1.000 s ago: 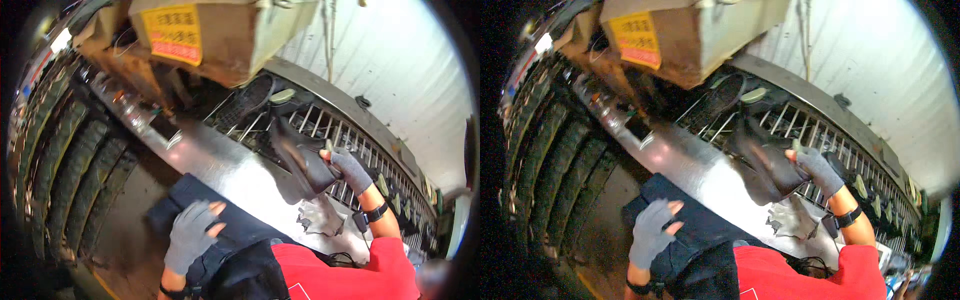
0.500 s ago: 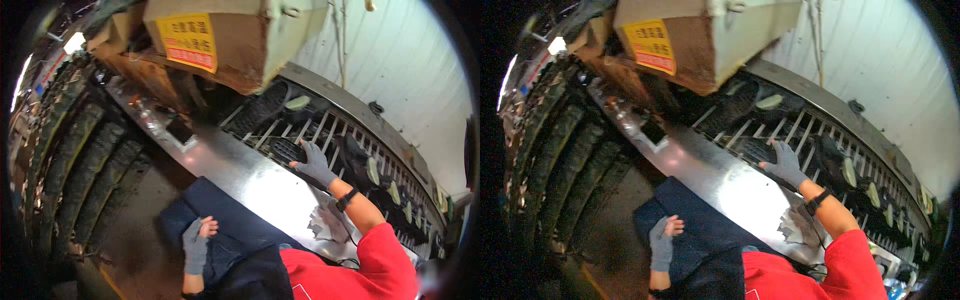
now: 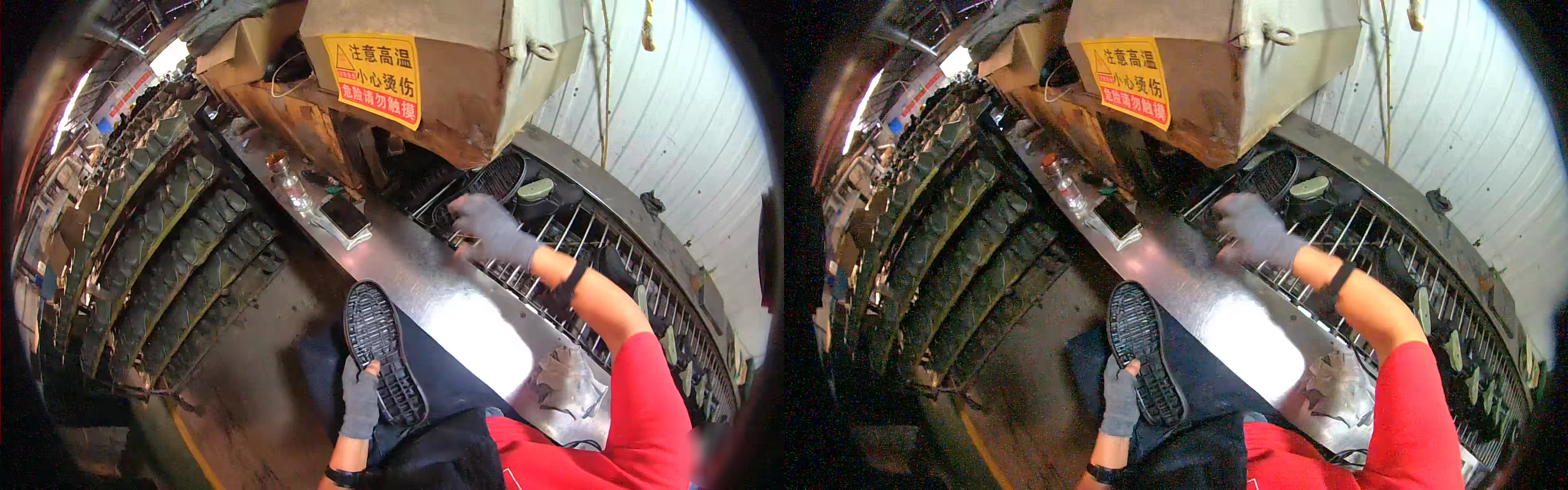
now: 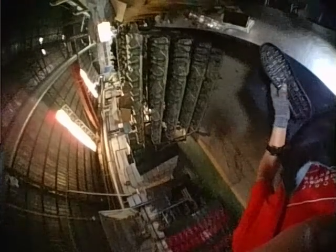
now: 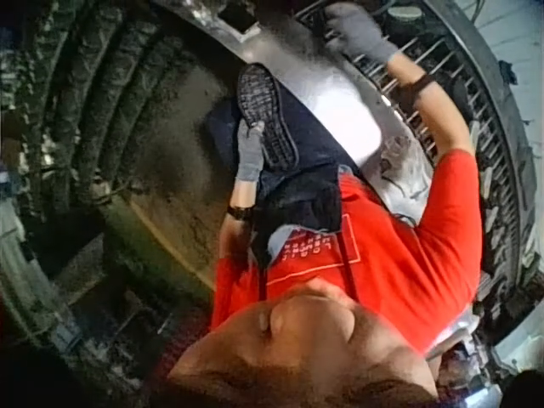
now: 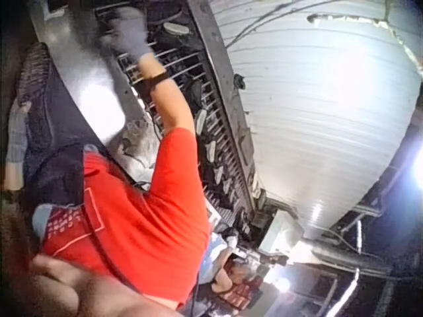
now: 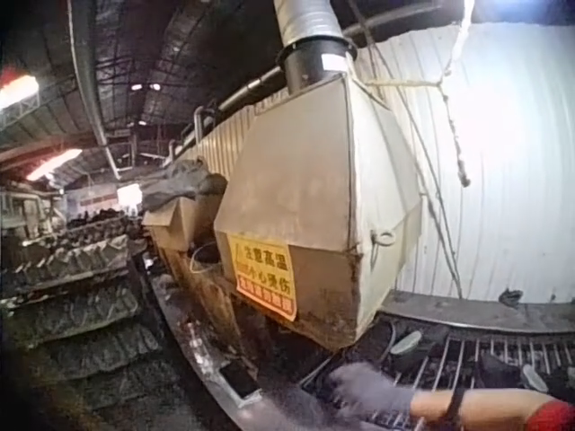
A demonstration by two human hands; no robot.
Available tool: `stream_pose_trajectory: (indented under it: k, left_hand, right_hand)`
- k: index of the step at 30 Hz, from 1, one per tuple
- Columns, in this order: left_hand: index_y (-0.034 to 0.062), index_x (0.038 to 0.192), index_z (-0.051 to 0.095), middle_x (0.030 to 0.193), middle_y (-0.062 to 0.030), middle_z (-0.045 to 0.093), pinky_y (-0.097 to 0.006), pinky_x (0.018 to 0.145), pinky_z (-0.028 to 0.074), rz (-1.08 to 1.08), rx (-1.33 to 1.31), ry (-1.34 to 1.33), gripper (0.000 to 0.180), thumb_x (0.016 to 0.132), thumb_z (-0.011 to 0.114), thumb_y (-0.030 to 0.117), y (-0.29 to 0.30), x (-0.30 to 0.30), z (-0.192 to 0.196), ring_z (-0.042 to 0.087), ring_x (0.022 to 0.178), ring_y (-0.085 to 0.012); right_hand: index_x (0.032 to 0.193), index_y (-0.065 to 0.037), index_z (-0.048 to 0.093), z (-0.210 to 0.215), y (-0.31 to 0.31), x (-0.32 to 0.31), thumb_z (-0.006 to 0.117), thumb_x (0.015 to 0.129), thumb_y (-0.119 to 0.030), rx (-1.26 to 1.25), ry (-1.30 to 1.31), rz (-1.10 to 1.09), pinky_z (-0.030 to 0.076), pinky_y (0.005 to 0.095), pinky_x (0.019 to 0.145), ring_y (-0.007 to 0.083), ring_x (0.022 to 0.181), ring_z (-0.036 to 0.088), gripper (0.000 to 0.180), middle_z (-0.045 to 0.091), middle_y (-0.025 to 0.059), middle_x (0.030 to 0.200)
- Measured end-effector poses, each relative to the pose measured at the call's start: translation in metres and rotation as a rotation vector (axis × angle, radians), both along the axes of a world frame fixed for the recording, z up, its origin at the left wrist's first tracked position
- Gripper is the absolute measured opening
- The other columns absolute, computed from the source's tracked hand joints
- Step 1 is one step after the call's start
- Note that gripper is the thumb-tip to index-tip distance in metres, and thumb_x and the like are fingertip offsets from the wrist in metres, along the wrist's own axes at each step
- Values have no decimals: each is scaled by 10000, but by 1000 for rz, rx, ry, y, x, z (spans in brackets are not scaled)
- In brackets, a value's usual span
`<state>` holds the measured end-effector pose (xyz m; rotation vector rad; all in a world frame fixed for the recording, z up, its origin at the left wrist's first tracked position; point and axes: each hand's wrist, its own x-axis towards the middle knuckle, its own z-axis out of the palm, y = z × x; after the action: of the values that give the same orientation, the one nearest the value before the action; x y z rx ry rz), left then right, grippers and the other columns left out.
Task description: Inspecting and checking shoes at a factory workstation.
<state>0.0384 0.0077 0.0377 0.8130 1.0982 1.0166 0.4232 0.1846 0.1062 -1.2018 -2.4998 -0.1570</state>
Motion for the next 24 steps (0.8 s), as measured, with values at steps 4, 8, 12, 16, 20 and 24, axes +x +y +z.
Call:
stream_pose_trajectory:
  k: [4, 8, 12, 16, 20, 24]
  left_hand:
    - [25, 1382, 619, 1230, -33, 686, -309, 1022, 476, 70, -70, 44, 398, 1007, 654, 154, -27, -7, -34, 622, 1082, -150]
    - [20, 1387, 610, 1259, -40, 684, -310, 1023, 466, 91, -148, 52, 393, 1024, 628, 170, -27, 1, -22, 612, 1122, -156]
    - [13, 1408, 599, 1263, -49, 686, -305, 1012, 472, 63, -159, 22, 416, 1026, 624, 176, -22, -1, -27, 618, 1111, -153]
    - [12, 1443, 580, 1317, -70, 669, -327, 1039, 477, 127, -311, 66, 462, 1021, 649, 187, -22, -3, -35, 621, 1141, -186]
    - [8, 1466, 561, 1346, -83, 657, -341, 1054, 477, 175, -343, 83, 499, 1014, 670, 189, -21, 6, -37, 616, 1164, -203]
    - [5, 1470, 550, 1340, -82, 654, -341, 1059, 470, 90, -277, 18, 516, 1009, 687, 191, -12, 16, -36, 611, 1170, -201]
  right_hand:
    - [1075, -43, 791, -52, -5, 82, 802, 780, -360, -47, -388, -447, 492, 498, 1041, 379, 1320, 556, 433, 655, 222, 1319]
    - [1086, -16, 766, -41, -59, 54, 801, 842, -395, -497, -208, -492, 531, 434, 960, 302, 1133, 677, 452, 728, 152, 1099]
    - [1341, -5, 585, -90, -64, 109, 820, 888, -548, -630, 1044, -792, 539, 321, 674, 149, 744, 648, 746, 662, 42, 916]
    - [1428, -104, 504, -112, -8, 193, 794, 866, -661, -858, 1636, -1068, 560, 467, 718, 246, 807, 617, 843, 584, 55, 927]
    - [1449, -194, 536, -118, 52, 214, 762, 881, -676, -803, 1811, -1052, 503, 574, 965, 324, 1188, 615, 779, 664, 124, 1257]
    - [1325, -234, 638, -132, 52, 244, 736, 932, -595, -703, 2063, -823, 423, 564, 1114, 278, 1226, 635, 543, 676, 54, 1359]
